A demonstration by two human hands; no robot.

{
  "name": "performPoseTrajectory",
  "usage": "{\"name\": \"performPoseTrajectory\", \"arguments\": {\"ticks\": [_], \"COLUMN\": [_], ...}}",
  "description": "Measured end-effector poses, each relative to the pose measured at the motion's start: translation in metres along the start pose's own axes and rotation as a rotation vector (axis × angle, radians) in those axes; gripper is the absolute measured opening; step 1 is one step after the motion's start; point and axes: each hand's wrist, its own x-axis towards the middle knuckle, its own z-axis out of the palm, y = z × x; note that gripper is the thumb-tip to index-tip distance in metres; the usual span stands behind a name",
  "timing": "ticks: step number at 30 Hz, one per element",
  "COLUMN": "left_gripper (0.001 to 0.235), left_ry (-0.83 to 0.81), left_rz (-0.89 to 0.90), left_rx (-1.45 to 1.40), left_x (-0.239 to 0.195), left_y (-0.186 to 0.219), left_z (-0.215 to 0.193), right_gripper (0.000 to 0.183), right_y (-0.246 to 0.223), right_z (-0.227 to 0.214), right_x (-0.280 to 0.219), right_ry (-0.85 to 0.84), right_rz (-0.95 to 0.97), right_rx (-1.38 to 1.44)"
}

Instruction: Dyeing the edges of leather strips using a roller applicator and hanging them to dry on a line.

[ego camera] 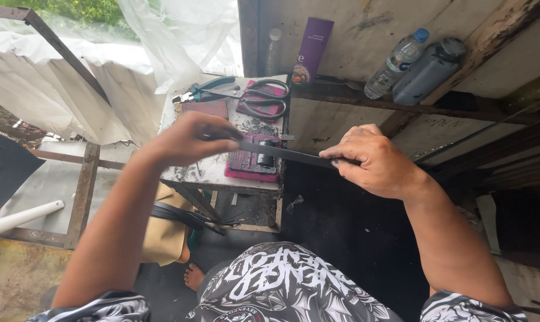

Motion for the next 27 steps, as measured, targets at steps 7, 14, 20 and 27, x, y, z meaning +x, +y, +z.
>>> {"name": "performPoseTrajectory", "arguments": {"ticks": [7,14,20,27], "left_gripper": [0.038,0.016,0.011,0.008], "left_ry": [0.282,0.444,0.529,0.579], "left_rz": [-0.194,-0.068,-0.089,-0.021], "left_rx": [0.224,0.724,1.111,1.176], "left_x": [-0.046,-0.066,-0.081,-0.082], "left_y": [-0.058,-0.106,-0.130,-0.136], "left_z": [-0.056,-0.069,-0.071,-0.059], "right_gripper": [0.020,0.022,0.028,0.029], "right_y": [0.047,0.038,0.044,0.042], "right_z": [0.043,0.084,0.111,0.113], "right_x": [0.015,0.041,0.054,0.054], "right_ry": [0.180,0.259,0.323,0.368], "right_rz": [-0.229,-0.371,-0.460,-0.478], "right_rx": [-0.380,-0.531,-0.571,-0.561]}}
